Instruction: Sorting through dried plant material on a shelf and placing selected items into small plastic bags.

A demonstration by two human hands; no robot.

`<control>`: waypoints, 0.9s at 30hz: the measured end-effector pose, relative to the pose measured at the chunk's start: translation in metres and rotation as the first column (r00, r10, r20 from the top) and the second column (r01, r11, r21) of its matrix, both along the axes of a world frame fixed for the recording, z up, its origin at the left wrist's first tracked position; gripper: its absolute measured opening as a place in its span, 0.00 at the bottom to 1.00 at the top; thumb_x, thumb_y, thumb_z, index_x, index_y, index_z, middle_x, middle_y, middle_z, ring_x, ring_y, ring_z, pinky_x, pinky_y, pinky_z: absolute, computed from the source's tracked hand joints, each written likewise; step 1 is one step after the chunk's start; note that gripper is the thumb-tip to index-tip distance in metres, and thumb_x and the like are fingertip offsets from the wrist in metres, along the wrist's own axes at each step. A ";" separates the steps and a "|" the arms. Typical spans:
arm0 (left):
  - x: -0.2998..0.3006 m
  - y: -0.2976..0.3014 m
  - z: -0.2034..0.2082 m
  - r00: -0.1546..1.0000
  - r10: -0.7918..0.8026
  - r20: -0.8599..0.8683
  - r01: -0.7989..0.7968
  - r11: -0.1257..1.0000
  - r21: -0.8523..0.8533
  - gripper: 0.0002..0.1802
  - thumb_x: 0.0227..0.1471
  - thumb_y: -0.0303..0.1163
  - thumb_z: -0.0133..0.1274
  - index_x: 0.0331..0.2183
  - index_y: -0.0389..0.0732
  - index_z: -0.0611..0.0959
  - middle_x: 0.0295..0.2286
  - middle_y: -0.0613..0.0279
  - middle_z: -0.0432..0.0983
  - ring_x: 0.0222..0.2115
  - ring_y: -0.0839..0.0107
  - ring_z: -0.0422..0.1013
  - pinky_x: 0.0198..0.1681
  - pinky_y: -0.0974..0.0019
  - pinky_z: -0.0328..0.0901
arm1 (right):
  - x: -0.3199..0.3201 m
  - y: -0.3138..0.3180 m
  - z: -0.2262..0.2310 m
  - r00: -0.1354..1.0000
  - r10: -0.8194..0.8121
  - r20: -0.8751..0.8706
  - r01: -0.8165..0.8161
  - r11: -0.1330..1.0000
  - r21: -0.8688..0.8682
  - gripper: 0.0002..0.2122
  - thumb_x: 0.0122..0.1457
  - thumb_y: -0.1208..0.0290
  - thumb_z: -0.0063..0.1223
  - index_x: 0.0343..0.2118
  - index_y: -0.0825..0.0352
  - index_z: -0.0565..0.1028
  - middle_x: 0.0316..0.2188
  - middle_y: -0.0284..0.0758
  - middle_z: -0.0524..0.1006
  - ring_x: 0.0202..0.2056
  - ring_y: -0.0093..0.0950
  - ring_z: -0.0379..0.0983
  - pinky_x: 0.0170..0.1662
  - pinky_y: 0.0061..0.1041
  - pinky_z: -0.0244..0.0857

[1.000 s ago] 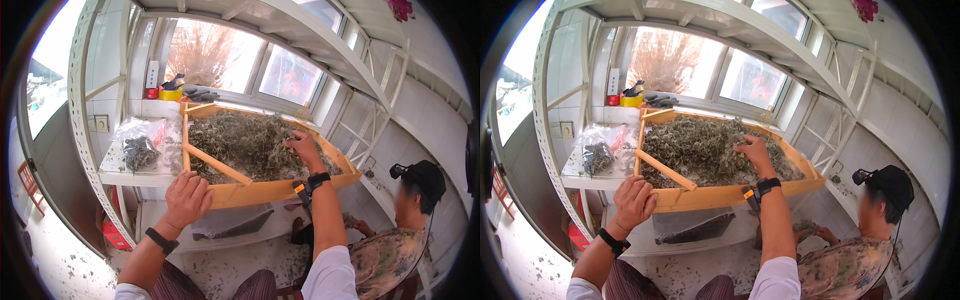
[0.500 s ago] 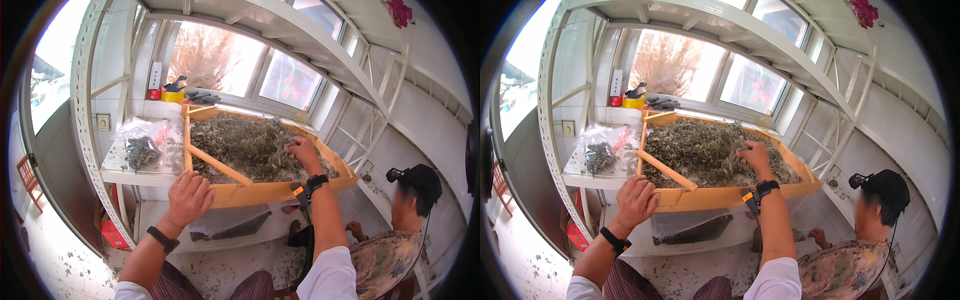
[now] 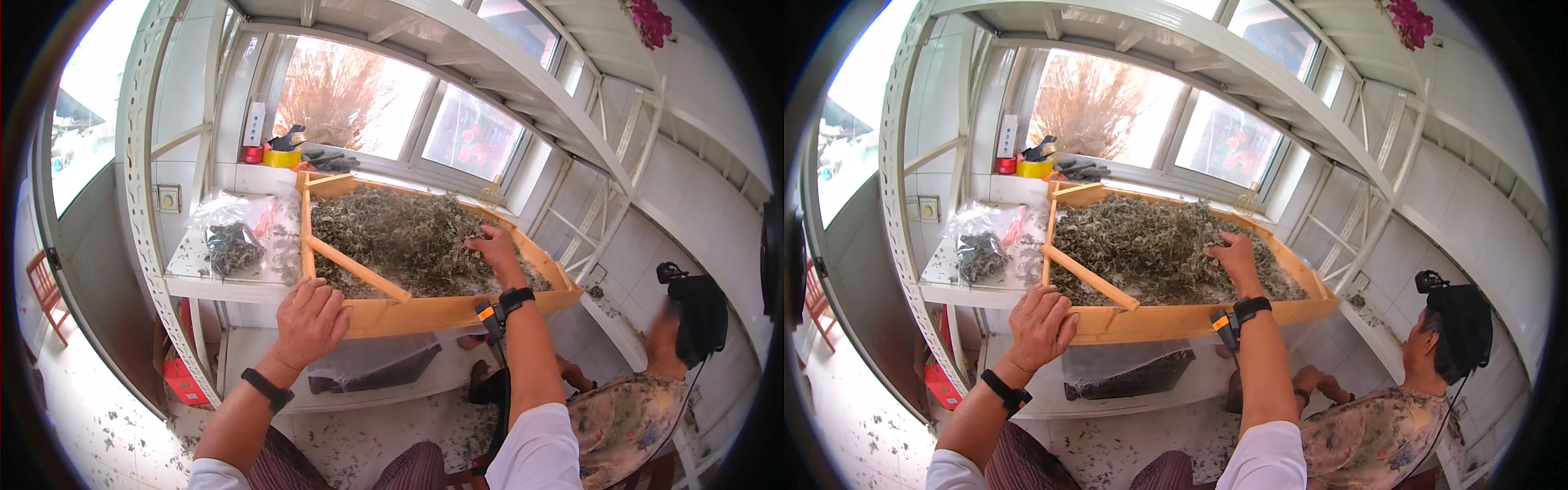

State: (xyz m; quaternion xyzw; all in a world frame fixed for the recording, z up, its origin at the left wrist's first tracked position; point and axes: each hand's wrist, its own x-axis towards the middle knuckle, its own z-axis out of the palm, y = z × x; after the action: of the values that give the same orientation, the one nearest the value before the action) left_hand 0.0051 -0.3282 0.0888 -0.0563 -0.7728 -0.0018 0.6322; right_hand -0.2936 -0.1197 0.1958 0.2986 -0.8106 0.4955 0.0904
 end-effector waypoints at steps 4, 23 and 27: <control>0.002 -0.002 0.000 1.000 -0.008 -0.015 0.008 1.000 -0.009 0.09 0.39 0.28 0.55 0.28 0.37 0.75 0.25 0.58 0.70 0.32 0.58 0.70 0.37 0.59 0.66 | 0.033 -0.005 0.010 0.976 0.060 0.207 -0.032 0.990 -0.136 0.33 0.44 0.75 0.64 0.53 0.78 0.62 0.45 0.48 0.71 0.43 0.35 0.72 0.40 0.31 0.69; 0.055 0.087 -0.012 0.879 -0.470 -0.079 0.432 0.716 0.549 0.25 0.47 0.41 0.53 0.43 0.33 0.73 0.44 0.50 0.67 0.47 0.55 0.63 0.53 0.56 0.56 | 0.145 0.054 0.009 0.896 0.329 0.298 -0.161 0.866 -0.473 0.24 0.48 0.83 0.57 0.49 0.75 0.64 0.31 0.35 0.74 0.30 0.21 0.73 0.24 0.18 0.62; 0.049 0.130 -0.035 0.382 -0.640 -0.667 0.590 -0.386 0.709 0.29 0.56 0.51 0.39 0.49 0.37 0.69 0.47 0.56 0.66 0.49 0.60 0.62 0.55 0.57 0.54 | 0.186 0.048 -0.032 0.788 0.500 0.358 -0.217 0.771 -0.599 0.13 0.48 0.86 0.55 0.38 0.72 0.71 0.28 0.34 0.76 0.30 0.22 0.75 0.32 0.20 0.68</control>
State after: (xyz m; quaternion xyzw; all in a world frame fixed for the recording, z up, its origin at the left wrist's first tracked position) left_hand 0.0545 -0.1979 0.0541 -0.0687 -0.4082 -0.8324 0.3683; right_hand -0.1077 -0.0716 0.1641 0.2780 -0.5616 0.7660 -0.1434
